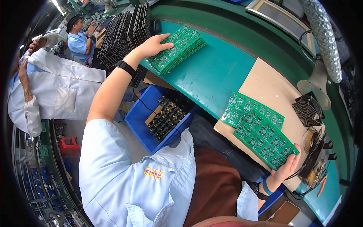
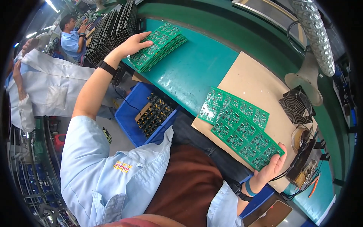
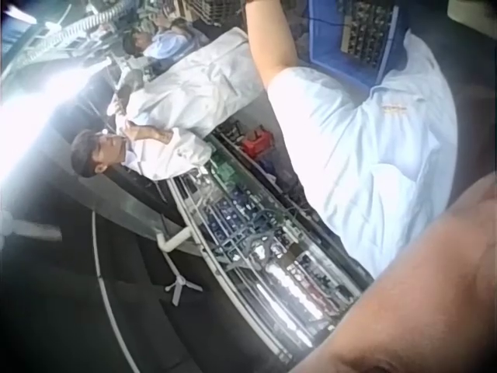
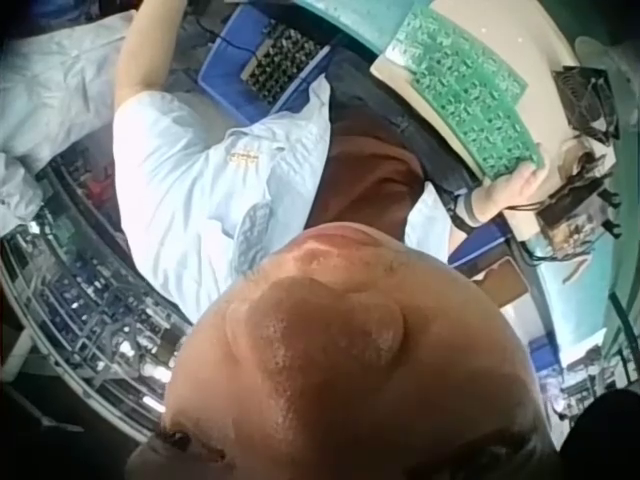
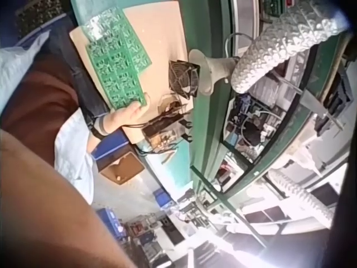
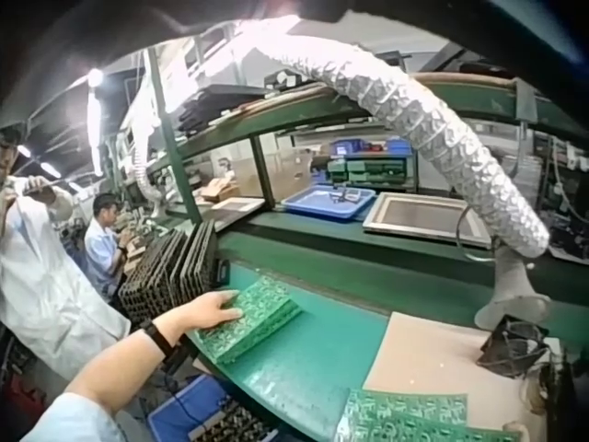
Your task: The person holds a circuit board, turns it over, and places it into a blue bin before picking up another board to place on a stack. Finally, the person holds a circuit board while another person holds a keyboard panel.
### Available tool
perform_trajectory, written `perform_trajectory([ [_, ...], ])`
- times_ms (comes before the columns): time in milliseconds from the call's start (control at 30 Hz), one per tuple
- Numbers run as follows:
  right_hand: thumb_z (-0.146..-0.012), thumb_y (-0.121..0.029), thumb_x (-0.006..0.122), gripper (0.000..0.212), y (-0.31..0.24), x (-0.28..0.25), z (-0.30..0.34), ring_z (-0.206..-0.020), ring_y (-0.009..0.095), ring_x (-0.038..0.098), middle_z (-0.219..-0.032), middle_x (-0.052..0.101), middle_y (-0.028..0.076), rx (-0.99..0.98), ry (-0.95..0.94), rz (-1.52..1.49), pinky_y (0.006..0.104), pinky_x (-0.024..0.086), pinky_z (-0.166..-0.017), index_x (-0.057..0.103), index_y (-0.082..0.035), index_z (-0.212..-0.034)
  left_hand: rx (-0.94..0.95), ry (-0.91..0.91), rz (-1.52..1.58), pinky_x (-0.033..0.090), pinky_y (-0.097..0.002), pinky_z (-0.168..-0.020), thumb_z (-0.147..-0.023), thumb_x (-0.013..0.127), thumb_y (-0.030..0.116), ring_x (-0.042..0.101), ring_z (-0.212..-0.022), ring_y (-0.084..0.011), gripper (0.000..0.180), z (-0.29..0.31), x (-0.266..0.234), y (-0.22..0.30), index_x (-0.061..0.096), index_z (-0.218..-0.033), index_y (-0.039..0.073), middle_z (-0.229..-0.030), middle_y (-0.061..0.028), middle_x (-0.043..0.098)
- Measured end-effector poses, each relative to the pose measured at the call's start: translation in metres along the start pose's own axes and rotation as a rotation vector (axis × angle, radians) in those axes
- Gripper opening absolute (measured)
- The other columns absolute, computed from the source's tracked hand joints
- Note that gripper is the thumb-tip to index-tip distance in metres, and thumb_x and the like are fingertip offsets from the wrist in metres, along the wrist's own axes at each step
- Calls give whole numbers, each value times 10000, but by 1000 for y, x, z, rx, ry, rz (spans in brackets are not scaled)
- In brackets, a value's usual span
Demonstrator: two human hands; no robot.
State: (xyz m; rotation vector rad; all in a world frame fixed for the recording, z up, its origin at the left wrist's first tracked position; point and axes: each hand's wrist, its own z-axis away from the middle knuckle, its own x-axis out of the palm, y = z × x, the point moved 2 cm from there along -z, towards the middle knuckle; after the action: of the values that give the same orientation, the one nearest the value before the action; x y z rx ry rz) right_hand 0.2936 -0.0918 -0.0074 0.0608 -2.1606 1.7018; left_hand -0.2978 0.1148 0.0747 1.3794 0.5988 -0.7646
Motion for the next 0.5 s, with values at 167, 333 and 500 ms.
perform_trajectory([
  [167, -1011, -230, 499, 394, 0, -4, 1, -1028, 177, 598, -1151, 598, 101, 13, -21, -9, 325, 477, -916, 457, 18, -1314, -6, 46, -73, 391, -339, -1054, -940, 626, 275, 500, -1266, -252, 640, 3, 1, 2, 361, -1439, -26, -1389, -213, 498],
  [333, -999, -244, 524, 418, 5, -9, 4, -1019, 177, 600, -1146, 599, 103, 19, 1, -2, 326, 475, -919, 452, 19, -1315, 100, 162, -217, 421, -365, -1029, -899, 666, 300, 534, -1236, -281, 638, 3, 1, 0, 423, -1397, -16, -1358, -213, 527],
  [500, -992, -251, 538, 430, 7, -13, 3, -1030, 179, 595, -1181, 582, 105, 41, 26, -6, 323, 467, -927, 454, 22, -1313, 182, 263, -352, 495, -356, -931, -851, 709, 265, 624, -1083, -263, 584, 20, -4, 26, 506, -1334, 6, -1237, -187, 607],
])
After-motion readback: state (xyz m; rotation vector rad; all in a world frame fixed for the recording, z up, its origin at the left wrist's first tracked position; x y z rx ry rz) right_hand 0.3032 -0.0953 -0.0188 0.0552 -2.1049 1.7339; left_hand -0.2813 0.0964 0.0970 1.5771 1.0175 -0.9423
